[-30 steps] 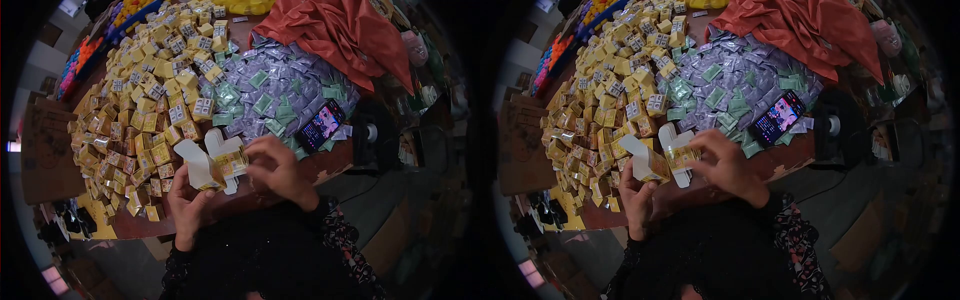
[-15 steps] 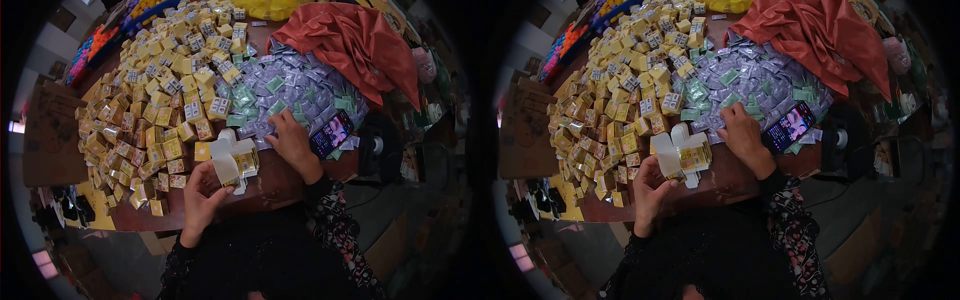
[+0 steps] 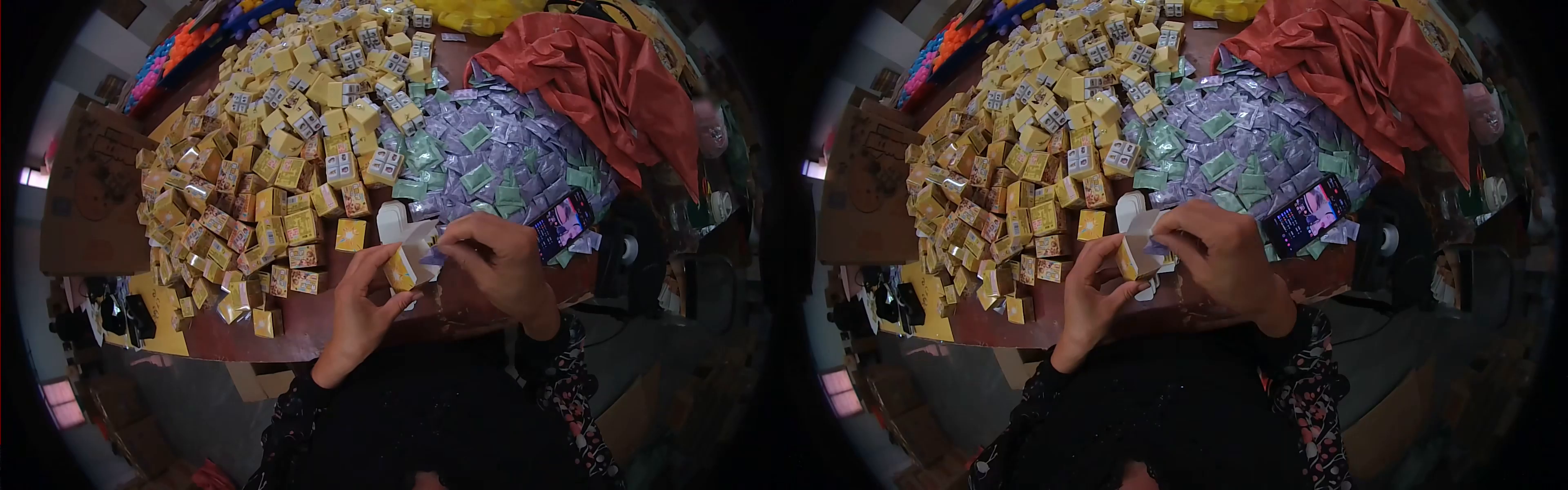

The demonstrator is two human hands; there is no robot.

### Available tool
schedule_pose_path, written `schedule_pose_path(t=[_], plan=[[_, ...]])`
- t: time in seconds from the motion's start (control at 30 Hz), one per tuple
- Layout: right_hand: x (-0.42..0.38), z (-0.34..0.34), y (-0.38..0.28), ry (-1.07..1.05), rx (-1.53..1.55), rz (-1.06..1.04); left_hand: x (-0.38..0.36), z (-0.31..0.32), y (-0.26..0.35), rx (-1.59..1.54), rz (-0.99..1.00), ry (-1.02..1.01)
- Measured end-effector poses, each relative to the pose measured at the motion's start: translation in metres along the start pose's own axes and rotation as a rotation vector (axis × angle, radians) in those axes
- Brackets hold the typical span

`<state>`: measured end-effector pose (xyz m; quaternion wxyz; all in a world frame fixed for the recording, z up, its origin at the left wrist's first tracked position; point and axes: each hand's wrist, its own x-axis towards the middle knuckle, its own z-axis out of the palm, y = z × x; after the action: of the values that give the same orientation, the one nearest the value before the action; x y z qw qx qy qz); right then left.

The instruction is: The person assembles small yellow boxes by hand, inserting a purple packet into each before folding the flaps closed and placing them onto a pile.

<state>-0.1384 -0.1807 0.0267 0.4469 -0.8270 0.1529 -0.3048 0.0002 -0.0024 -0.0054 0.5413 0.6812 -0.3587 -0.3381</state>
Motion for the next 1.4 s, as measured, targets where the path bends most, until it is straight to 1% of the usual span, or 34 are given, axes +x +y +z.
schedule_pose_path(t=[0.1,0.2,0.3,0.4,0.5,0.63,0.67,0.7,0.77,0.8,0.83,0.9,0.93,0.97,1.07,1.17,1.27,1.37,1.4], plan=[[0.003,0.006,-0.003,-0.140,0.020,-0.038,0.000,-0.001,0.002,0.077,0.082,-0.032],[0.006,0.009,-0.011,-0.182,0.036,0.155,0.000,0.000,0.006,0.086,0.122,-0.025],[-0.001,0.026,0.002,-0.120,-0.022,-0.022,-0.003,0.002,-0.002,-0.143,0.031,-0.011],[-0.005,0.025,0.000,-0.046,-0.183,-0.191,-0.004,0.001,-0.007,-0.296,-0.003,-0.021],[-0.005,-0.004,-0.013,0.053,-0.174,-0.096,-0.006,0.002,0.007,-0.346,0.038,-0.001],[-0.017,-0.009,0.015,0.037,0.189,-0.190,-0.007,0.002,-0.001,-0.378,0.155,-0.042],[-0.020,-0.001,0.023,-0.035,0.175,-0.248,-0.007,0.002,-0.003,-0.389,0.166,-0.054],[-0.026,0.009,0.024,-0.043,0.192,-0.221,-0.007,0.003,-0.005,-0.403,0.176,-0.071],[-0.036,0.025,0.024,-0.052,0.231,-0.193,-0.007,0.001,-0.001,-0.321,0.199,-0.118],[-0.039,0.034,0.027,-0.020,0.301,-0.186,-0.007,0.000,0.003,-0.281,0.212,-0.146],[-0.041,0.040,0.027,0.015,0.373,-0.185,-0.009,0.000,0.009,-0.271,0.146,-0.137],[-0.047,0.042,0.021,-0.019,0.372,-0.104,-0.010,0.000,0.007,-0.315,0.160,-0.154],[-0.048,0.045,0.023,-0.016,0.376,-0.112,-0.010,-0.001,0.007,-0.332,0.165,-0.153],[-0.049,0.049,0.024,-0.014,0.381,-0.121,-0.010,-0.001,0.004,-0.271,0.215,-0.135],[-0.040,0.049,0.029,0.085,0.198,-0.324,-0.013,-0.003,0.004,-0.265,0.228,-0.139],[-0.035,0.048,0.029,0.056,0.208,-0.406,-0.013,-0.003,-0.006,-0.356,0.232,-0.091],[-0.038,0.053,0.017,0.136,0.304,-0.281,-0.010,0.007,0.007,-0.560,0.157,0.010],[-0.034,0.052,0.015,0.181,0.359,-0.248,-0.009,0.007,0.012,-0.474,0.166,0.063],[-0.032,0.050,0.013,0.145,0.348,-0.244,-0.009,0.004,0.008,-0.438,0.174,0.040]])
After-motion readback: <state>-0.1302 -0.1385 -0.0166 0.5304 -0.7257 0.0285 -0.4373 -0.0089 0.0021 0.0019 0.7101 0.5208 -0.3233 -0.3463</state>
